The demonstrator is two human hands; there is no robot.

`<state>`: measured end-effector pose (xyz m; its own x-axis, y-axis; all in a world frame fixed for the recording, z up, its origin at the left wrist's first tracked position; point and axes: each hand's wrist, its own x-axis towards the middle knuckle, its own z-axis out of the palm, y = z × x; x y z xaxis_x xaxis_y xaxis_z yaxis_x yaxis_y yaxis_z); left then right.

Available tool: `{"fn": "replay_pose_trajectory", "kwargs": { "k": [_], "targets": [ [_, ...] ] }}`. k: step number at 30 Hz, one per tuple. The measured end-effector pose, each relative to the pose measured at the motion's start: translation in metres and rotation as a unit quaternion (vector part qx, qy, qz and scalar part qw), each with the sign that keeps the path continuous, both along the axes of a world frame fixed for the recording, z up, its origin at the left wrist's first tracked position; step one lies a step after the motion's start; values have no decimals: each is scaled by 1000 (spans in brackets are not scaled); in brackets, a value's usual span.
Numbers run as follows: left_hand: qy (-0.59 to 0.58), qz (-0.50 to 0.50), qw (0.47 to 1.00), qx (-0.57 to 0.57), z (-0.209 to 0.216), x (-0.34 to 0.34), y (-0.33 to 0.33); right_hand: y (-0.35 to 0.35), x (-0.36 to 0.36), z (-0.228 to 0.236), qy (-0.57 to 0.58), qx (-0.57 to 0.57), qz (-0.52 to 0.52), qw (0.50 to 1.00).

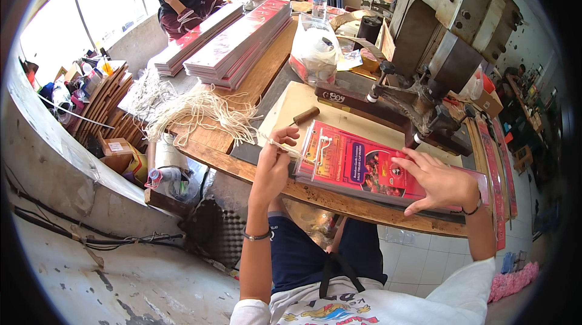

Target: The person threads thin white twine through pre-punched holes in paper labels and ties a knot to secure each loop. The labels are handled one at a time and placed on a stack after being threaded.

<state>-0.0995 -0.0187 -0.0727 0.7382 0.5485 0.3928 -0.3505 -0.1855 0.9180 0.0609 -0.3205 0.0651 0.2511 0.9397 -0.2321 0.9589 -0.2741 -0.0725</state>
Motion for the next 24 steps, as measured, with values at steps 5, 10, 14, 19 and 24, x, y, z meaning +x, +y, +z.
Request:
{"fn": "replay_pose_trajectory", "kwargs": {
  "k": [5, 10, 14, 19, 24],
  "targets": [
    [28, -22, 998, 49, 10, -9, -5, -31, 7, -33, -9, 67, -73, 995],
    [20, 64, 987, 148, 21, -6, -9, -37, -3, -42, -30, 124, -86, 988],
    [15, 139, 984, 114, 33, -6, -5, -42, 15, -51, 8, 177, -62, 982],
    [14, 148, 987, 67, 39, 8, 9, -48, 21, -59, 61, 219, -68, 971],
    [-11, 162, 987, 18, 50, 11, 1, -52, 18, -54, 102, 281, -94, 950]
  ]
}}
